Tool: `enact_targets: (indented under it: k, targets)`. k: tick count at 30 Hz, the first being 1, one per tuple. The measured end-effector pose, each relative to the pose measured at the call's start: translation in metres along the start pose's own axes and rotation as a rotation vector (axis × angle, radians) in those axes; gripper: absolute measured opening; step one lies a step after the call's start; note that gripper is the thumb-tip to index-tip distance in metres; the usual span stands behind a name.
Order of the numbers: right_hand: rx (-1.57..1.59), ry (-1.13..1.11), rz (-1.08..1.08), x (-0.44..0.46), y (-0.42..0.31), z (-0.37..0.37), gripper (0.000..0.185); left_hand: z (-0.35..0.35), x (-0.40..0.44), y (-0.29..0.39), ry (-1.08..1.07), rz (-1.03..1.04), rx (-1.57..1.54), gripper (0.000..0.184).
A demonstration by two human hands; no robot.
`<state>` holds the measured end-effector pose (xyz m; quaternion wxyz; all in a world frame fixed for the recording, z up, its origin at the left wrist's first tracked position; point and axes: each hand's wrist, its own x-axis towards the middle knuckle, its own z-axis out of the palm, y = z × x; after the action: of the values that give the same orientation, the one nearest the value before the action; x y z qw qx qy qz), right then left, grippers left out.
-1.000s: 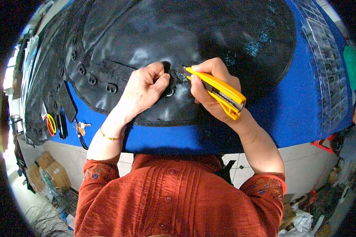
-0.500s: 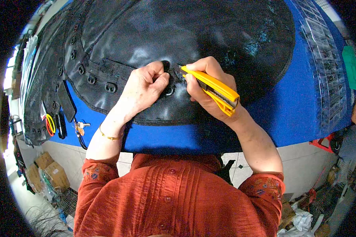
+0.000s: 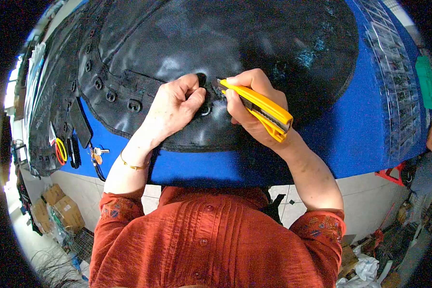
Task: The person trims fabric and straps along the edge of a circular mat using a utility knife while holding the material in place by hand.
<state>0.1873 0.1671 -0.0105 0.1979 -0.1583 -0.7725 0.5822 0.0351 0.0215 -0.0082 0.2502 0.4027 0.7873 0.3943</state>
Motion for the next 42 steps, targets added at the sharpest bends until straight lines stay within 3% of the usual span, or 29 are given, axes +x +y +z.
enact_targets:
  k: [29, 38, 42]
  targets:
    - [-0.061, 0.009, -0.034, 0.0, -0.002, 0.003, 0.017, -0.003, 0.001, 0.004, -0.021, -0.016, 0.051, 0.018]
    - [-0.025, -0.068, 0.077, 0.005, -0.006, -0.007, 0.017, 0.0, 0.0, -0.002, 0.017, 0.034, 0.038, 0.025]
    - [-0.084, -0.087, -0.012, 0.008, -0.001, -0.012, 0.016, -0.003, 0.001, 0.004, -0.017, -0.01, 0.044, 0.019]
